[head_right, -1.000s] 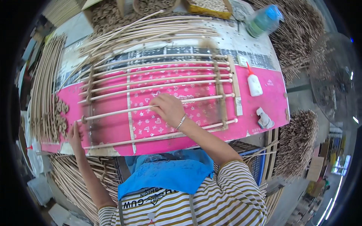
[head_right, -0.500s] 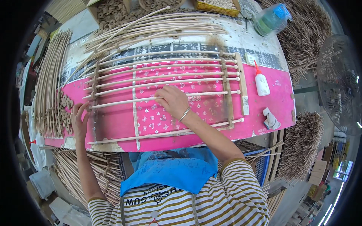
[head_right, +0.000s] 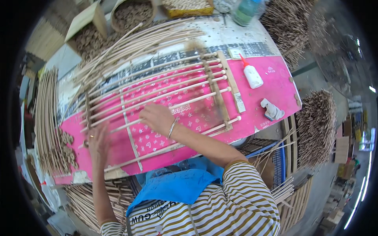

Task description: The person is assembling wooden lattice components by gluing small rings onto thin rods on a workbench.

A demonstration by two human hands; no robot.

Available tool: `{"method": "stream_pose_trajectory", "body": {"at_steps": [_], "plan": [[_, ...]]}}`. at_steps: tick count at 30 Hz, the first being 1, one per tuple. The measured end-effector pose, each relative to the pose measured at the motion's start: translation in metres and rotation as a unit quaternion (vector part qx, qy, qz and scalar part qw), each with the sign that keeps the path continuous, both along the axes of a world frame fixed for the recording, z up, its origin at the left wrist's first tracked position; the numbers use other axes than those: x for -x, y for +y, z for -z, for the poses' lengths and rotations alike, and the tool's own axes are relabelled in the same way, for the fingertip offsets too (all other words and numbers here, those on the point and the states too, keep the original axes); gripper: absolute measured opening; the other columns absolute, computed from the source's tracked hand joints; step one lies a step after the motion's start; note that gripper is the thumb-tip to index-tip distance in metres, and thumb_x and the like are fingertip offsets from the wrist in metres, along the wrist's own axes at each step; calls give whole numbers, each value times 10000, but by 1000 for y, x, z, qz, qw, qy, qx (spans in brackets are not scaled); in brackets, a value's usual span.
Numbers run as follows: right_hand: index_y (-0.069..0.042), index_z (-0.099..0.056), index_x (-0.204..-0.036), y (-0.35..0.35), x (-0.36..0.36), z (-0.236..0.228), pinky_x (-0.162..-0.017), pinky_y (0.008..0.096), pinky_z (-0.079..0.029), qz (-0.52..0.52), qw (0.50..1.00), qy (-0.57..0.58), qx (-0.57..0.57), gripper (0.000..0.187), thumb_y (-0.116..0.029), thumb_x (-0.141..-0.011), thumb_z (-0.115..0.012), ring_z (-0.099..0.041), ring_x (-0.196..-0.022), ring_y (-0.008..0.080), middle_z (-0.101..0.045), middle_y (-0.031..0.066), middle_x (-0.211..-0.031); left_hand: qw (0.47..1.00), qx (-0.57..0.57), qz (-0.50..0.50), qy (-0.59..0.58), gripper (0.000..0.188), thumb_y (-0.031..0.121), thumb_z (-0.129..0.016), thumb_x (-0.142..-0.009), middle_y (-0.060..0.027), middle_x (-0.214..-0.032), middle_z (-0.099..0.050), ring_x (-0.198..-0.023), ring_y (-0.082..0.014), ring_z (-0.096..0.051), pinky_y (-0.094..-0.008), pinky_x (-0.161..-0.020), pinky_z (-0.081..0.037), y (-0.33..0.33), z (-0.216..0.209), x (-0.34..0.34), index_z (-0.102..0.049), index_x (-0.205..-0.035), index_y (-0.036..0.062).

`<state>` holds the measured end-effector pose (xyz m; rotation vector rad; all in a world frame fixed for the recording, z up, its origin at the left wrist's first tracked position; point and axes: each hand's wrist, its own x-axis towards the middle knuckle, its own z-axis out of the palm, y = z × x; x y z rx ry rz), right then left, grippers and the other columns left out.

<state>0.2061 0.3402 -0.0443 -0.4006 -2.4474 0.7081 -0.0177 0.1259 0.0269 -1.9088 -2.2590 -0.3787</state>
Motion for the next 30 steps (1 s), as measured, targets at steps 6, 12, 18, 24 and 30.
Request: {"method": "stream_pose_trajectory", "body": {"at_steps": [6,12,18,24,30], "plan": [[-97,-693,-981,-11,-57,-79,-777,385,-544,150,965,215,-19,85,-115,-911,-739,-666,-880,270,-668,95,-935,990,-5,38,-136,342,-5,-635,-934,-157,-872,-538,-832,-340,-573,-449,-753,-435,-1,10,-9,-715,-1261,52],[-67,-649,-1276,45,-164,-57,-751,261,-495,308,701,319,558,243,-233,-1113,-576,-619,-836,74,-648,-21,-935,982,0,16,-191,286,-8,-642,-950,-149,-877,-548,-836,-340,-564,-442,-798,-463,-14,-2,-13,-716,-1225,24],[-51,-627,-1445,70,-172,-38,-794,258,-497,205,697,321,607,415,-273,-1095,-625,-631,-893,67,-690,-30,-999,982,2,5,-191,289,-5,-641,-945,-132,-870,-547,-843,-325,-566,-433,-802,-462,-14,-6,-18,-723,-1220,33],[-55,-711,-1257,64,-159,-24,-734,244,-482,241,707,331,576,297,-283,-1069,-676,-620,-798,75,-686,-29,-892,996,-46,20,-75,324,3,-648,-926,-101,-853,-552,-810,-289,-548,-417,-787,-441,-14,0,-33,-741,-1230,63],[-89,-717,-1148,63,-156,-12,-710,253,-483,233,650,353,631,257,-329,-1061,-689,-613,-776,83,-660,-29,-837,997,-79,4,-13,364,30,-670,-915,-74,-827,-552,-789,-270,-536,-408,-762,-419,-14,5,-33,-758,-1261,98]]}}
